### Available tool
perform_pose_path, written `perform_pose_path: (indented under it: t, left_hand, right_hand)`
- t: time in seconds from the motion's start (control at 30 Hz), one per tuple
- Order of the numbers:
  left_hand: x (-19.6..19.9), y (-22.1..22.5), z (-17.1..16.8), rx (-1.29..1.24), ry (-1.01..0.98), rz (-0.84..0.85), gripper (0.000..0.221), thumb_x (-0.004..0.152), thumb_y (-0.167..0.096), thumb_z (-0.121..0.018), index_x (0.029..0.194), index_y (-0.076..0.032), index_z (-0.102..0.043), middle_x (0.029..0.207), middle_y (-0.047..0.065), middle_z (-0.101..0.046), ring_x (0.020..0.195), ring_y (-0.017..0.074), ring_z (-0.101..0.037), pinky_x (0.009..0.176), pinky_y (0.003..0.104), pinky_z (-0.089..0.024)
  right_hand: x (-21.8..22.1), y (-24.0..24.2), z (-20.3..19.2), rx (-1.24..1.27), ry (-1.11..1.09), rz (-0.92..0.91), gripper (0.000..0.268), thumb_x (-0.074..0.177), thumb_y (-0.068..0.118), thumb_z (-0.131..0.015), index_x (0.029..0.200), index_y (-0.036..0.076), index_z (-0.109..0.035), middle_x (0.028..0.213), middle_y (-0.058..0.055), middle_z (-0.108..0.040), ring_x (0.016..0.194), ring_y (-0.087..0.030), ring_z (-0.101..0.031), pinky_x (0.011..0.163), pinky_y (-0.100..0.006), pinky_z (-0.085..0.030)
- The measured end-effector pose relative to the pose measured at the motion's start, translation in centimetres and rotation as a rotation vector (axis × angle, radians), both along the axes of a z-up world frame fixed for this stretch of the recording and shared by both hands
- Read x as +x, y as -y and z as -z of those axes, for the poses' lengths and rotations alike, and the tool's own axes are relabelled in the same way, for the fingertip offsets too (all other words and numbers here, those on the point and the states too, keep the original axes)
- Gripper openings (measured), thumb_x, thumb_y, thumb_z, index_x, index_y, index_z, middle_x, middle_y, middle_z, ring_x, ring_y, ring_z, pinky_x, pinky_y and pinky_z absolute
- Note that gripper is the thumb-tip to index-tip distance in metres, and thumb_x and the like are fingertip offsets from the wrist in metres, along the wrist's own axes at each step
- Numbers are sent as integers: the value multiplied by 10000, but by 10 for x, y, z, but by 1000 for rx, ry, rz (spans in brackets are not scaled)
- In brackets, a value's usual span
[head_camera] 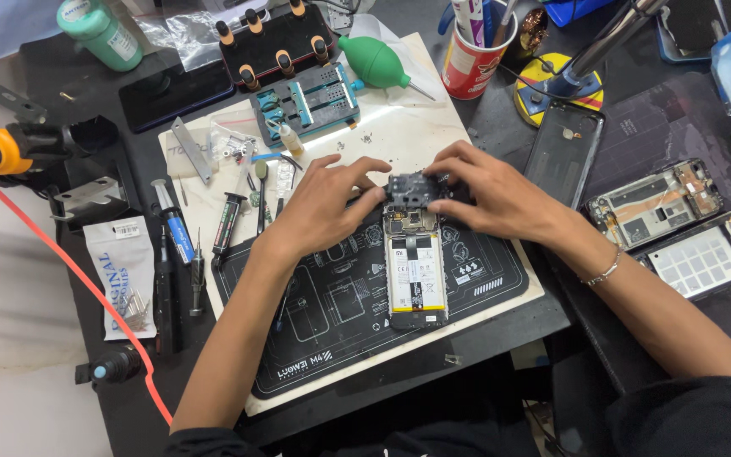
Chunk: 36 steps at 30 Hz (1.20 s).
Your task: The person reassembles a disassembled smartphone on a workbench. They connect internal ribbon cables to the motherboard, secure the battery connector, and then attach the back cover to the phone chassis.
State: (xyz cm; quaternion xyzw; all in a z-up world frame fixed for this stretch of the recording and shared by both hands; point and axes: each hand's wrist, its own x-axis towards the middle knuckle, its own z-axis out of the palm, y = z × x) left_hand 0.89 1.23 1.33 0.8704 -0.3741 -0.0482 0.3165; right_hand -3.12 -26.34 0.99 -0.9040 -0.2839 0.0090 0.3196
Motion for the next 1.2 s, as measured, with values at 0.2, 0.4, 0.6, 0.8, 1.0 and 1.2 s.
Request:
perform_pose_path:
  t: [0.2, 0.4, 0.6, 0.8, 1.0, 1.2]
  left_hand:
    - [-5, 5, -3, 80, -6, 22, 309, 926, -336, -700, 1187, -173, -704, 965, 36, -761, 1064, 225, -685, 1173, 525, -282]
    - [-6, 5, -3, 96, 74, 45, 260, 869, -327, -753, 1064, -155, -739, 1000, 44, -745, 1083, 238, -669, 1171, 529, -284]
    - [-7, 5, -5, 103, 56, 44, 271, 848, -307, -771, 1064, -148, -735, 1012, 44, -734, 1100, 235, -661, 1187, 524, -281]
    - [-9, 6, -9, 111, 29, 45, 268, 818, -302, -787, 1020, -136, -726, 983, 42, -732, 1088, 242, -657, 1187, 534, -266]
    - [-7, 6, -9, 102, 31, 40, 250, 830, -288, -779, 1024, -140, -724, 972, 41, -729, 1053, 232, -675, 1201, 521, -274]
    - [-8, 6, -5, 119, 79, 48, 226, 839, -260, -764, 1029, -143, -730, 977, 52, -727, 1060, 239, -673, 1198, 521, -283]
  right_hand:
    - [-1, -1, -2, 15, 42, -96, 506, 814, 347, -815, 1184, 36, -666, 1178, -118, -639, 1071, -284, -665, 876, -401, -571]
    - [-2, -4, 0, -43, 75, -69, 499, 758, 387, -854, 1108, 66, -702, 1136, -85, -664, 1073, -266, -653, 842, -389, -582]
    - [0, -2, 3, -53, 85, -86, 508, 736, 399, -866, 1103, 75, -728, 1109, -77, -688, 1093, -262, -627, 875, -402, -575]
    - [2, 0, 11, -67, 50, -80, 508, 734, 422, -861, 1116, 106, -747, 1122, -73, -691, 1119, -248, -623, 875, -393, -580]
    - [3, 0, 8, -47, 63, -94, 492, 746, 418, -853, 1120, 116, -751, 1134, -74, -692, 1130, -250, -623, 895, -404, -572]
    - [1, -1, 2, -38, 7, -52, 497, 748, 393, -847, 1131, 99, -733, 1117, -68, -689, 1112, -255, -616, 881, -408, -563]
